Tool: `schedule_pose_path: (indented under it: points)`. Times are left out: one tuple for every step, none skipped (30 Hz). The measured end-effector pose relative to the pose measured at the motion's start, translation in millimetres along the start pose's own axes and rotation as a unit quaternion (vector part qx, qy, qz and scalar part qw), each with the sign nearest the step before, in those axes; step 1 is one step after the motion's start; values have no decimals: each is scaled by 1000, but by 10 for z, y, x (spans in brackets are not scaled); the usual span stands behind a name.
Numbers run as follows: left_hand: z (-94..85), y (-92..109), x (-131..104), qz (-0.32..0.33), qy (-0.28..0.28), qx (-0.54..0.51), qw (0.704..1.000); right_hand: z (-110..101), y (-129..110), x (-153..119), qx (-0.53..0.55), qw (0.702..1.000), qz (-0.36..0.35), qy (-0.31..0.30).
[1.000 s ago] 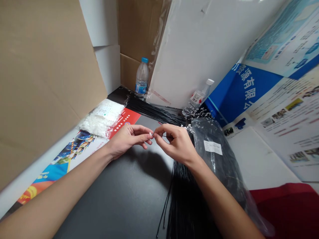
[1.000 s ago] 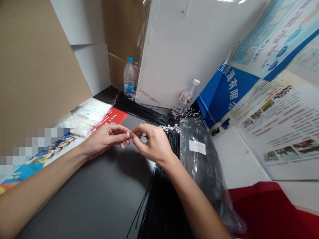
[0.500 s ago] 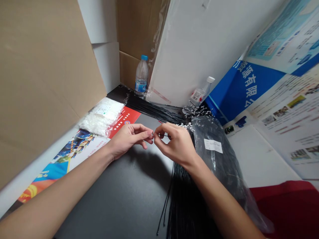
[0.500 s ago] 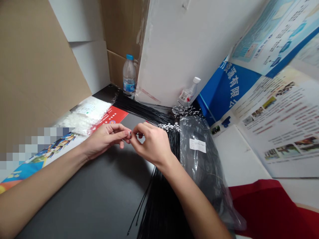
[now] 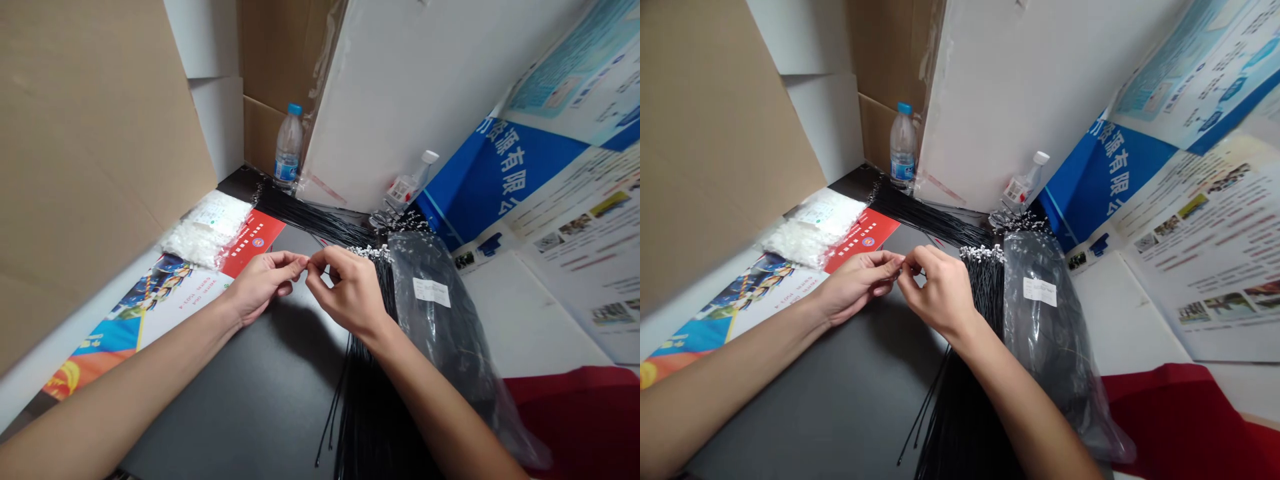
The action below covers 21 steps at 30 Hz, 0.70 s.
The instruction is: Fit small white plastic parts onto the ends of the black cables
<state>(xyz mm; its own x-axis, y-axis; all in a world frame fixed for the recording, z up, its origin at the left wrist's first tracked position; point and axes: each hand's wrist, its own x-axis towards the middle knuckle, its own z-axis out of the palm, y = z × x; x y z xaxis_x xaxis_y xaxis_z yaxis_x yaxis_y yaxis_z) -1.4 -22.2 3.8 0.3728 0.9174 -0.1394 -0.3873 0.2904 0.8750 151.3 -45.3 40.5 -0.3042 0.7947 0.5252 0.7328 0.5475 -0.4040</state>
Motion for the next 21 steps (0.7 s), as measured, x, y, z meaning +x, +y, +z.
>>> schedule_pose_path:
  points:
    - [3,-12,1,-3,2,-10,1000,3,-1,1,1,1000,0,-3]
    - [4,-20,2,-6,4,-17,1000,6,-1,1,-1,1000,0,-6]
    - [5,-24,2,-9,6,-23,1000,7,2,2,-4,1000,1,-10]
    - [5,-22,3,-11,10,-25,1000,5,9,4,-8,1000,3,-16]
    - [5,-16,4,-12,13,-25,1000,-3,18,9,-12,1000,7,-24]
    - [5,-4,6,-10,17,-20,1000,-20,29,17,-16,999,13,-35]
    - [3,11,8,-6,19,-13,1000,-49,42,30,-19,998,19,-51]
    - [1,29,11,3,22,-4,1000,-91,54,47,-21,997,24,-71]
    - [-1,49,14,14,25,5,1000,-148,63,67,-24,995,30,-91]
    - [-5,71,16,24,29,12,999,-219,67,88,-27,993,34,-111]
    - [-10,94,17,35,34,17,999,-304,62,108,-29,991,38,-127]
    - [-17,119,15,47,41,19,998,-399,47,125,-31,989,41,-141]
    - [-24,145,11,61,45,21,997,-502,21,137,-31,987,43,-152]
    - [-31,171,4,77,47,25,996,-609,-17,142,-28,986,44,-161]
    - [-39,198,-5,95,43,32,994,-718,-66,139,-20,984,45,-170]
    - [-45,223,-16,113,35,43,992,-826,-122,128,-2,984,50,-170]
    - [-51,244,-27,128,21,59,990,-933,-182,111,32,986,61,-154]
    - [-55,261,-38,139,5,81,987,-1037,-240,90,85,986,79,-117]
    - [-58,272,-46,146,-11,108,983,-1139,-290,67,152,981,99,-63]
    - [-59,275,-51,149,-25,140,979,-1235,-326,47,221,968,121,-8]
    - [-58,270,-53,148,-37,175,973,-1325,-341,31,285,947,145,32]
